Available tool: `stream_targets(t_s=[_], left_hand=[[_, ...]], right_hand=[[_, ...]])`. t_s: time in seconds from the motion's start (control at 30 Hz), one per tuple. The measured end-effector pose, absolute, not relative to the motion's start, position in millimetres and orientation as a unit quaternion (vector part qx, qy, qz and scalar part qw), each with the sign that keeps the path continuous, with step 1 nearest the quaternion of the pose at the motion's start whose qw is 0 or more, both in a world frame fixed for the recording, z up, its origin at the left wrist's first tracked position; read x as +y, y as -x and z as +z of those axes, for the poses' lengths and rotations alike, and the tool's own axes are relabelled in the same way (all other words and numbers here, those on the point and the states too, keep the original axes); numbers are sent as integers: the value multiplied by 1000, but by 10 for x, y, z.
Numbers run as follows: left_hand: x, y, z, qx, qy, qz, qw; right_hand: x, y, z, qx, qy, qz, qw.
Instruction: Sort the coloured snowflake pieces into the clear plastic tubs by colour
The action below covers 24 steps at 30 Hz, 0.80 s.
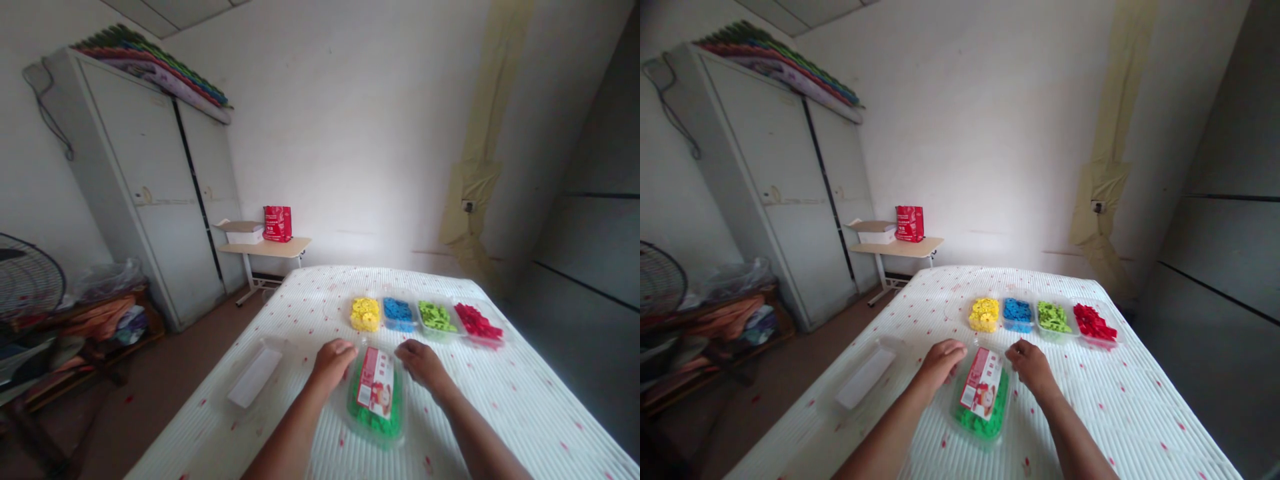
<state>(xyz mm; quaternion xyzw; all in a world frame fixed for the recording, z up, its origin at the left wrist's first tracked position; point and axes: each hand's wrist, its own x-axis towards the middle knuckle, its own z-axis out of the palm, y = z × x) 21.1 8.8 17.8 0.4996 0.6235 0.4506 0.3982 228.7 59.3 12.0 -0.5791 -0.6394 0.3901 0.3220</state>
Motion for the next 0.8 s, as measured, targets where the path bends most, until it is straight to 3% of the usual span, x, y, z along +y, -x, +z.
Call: stream_targets(t_s=[0.27, 0.8], left_hand=[[406, -383, 79, 583, -457, 510, 437], [516, -412, -145, 532, -414, 566, 474]], right_hand=[[523, -2256, 126, -556, 537, 505, 382], [518, -2218, 114, -506, 521, 556, 405]])
